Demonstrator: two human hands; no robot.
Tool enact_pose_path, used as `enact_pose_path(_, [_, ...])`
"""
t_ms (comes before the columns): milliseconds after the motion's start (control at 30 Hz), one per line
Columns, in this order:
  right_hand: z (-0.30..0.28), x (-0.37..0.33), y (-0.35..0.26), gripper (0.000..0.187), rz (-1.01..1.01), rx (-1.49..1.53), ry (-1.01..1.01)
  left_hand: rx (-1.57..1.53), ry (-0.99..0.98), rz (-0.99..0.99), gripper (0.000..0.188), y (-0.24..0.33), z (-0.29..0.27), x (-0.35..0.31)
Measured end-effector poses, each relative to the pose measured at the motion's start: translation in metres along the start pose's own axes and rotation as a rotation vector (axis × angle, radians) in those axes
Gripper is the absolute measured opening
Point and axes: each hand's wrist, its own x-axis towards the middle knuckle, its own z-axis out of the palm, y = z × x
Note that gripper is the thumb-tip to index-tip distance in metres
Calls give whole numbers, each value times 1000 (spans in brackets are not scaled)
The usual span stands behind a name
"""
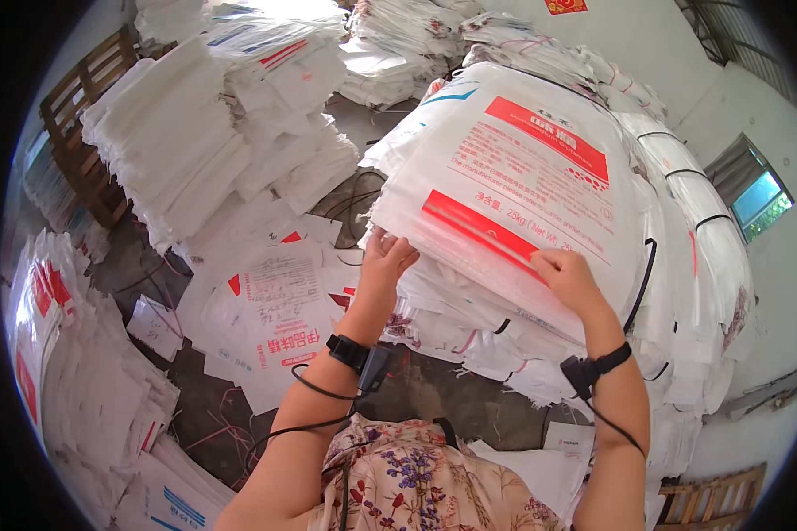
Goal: The person sorts through stacks of plastic bags by hand, picking up and turning over individual bags or small stacks to inspect their labels. They move the bags between different piles, occasionally folding them or setting them aside on the floor, and briefly pick up a pair of scissors.
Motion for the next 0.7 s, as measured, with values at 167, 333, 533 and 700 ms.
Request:
enact_pose_path(167, [-67,17,-6,21,-41,-130,640,-9,-73,-83,46,-21,4,4])
enact_pose_path(333, [-75,-12,-50,15,-349,-497,746,-157,-44,-121,33,-19,4,-1])
enact_pose_path(533, [22,-32,-13,23,-462,-552,397,-224,-118,-106,32,-22,-2,-4])
enact_pose_path(700, [43,-31,-20,41,-576,-649,193,-153,-93,-89,32,-21,1,-2])
